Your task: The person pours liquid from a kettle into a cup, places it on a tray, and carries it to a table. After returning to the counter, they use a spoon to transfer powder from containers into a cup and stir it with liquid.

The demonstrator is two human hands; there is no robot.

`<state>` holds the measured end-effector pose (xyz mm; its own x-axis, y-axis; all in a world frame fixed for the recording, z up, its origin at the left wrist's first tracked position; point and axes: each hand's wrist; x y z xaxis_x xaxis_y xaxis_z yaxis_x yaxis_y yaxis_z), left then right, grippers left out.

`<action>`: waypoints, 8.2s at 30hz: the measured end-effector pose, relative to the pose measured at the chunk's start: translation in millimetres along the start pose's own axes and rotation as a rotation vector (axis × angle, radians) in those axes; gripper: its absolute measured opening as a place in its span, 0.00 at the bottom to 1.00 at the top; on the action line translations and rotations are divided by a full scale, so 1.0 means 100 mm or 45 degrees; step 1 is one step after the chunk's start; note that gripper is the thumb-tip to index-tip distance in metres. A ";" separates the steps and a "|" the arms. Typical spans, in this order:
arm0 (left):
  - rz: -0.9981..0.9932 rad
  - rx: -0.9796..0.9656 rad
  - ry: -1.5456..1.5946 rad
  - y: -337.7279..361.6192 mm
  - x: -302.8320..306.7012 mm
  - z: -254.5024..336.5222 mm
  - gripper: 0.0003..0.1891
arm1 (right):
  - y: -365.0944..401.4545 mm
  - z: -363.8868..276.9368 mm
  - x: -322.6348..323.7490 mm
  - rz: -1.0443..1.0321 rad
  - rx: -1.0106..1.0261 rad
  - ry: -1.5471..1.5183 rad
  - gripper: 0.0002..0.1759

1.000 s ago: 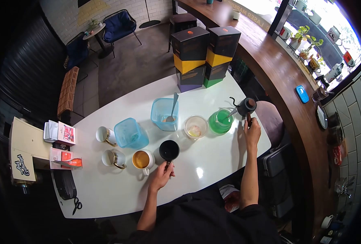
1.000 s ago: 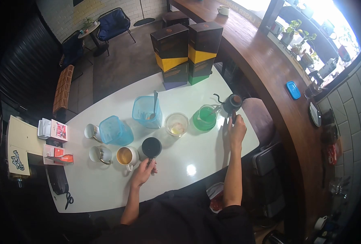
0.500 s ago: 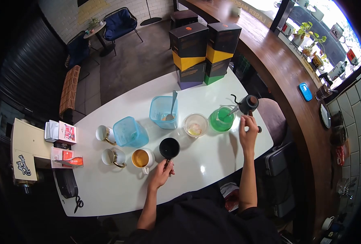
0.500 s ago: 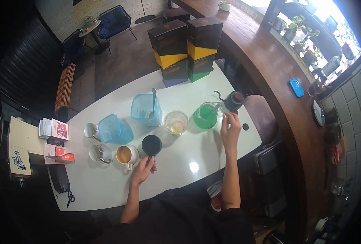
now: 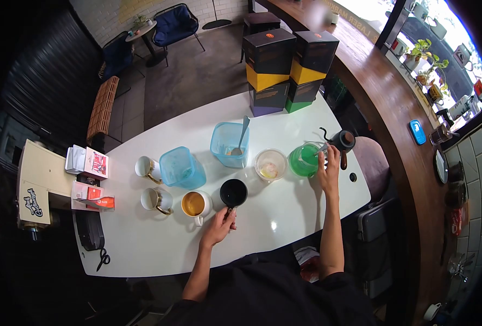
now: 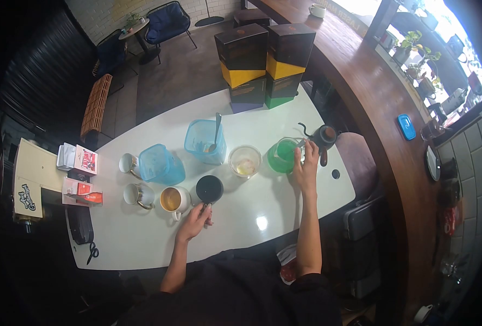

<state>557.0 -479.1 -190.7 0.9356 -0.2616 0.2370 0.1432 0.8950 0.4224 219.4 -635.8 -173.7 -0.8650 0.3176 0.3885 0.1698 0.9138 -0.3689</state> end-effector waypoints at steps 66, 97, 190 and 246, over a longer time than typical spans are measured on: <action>-0.226 0.008 -0.466 -0.07 -0.18 0.20 0.24 | 0.68 0.07 0.07 0.172 -0.271 -0.112 0.29; -0.153 -0.086 -0.450 -0.11 -0.26 0.14 0.22 | 0.80 -0.24 -0.01 0.376 -0.318 -0.265 0.21; -0.151 -0.113 -0.562 -0.12 -0.39 0.32 0.21 | 0.60 -1.20 0.22 -0.343 -0.237 0.369 0.24; -0.061 -0.066 -0.346 0.00 -0.18 0.31 0.23 | 0.86 -0.12 0.14 0.117 -0.400 -0.439 0.26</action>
<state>530.1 -485.7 -167.5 0.8076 -0.3849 0.4467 0.2079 0.8948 0.3950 227.6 -549.2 -189.9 -0.9370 0.3466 0.0436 0.3415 0.9351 -0.0945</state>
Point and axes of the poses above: each hand's wrist, its own y-axis away from the middle knuckle, its own x-axis out of the back of the hand, z = x × y, and after that the axes turned 11 degrees about -y, right-handed
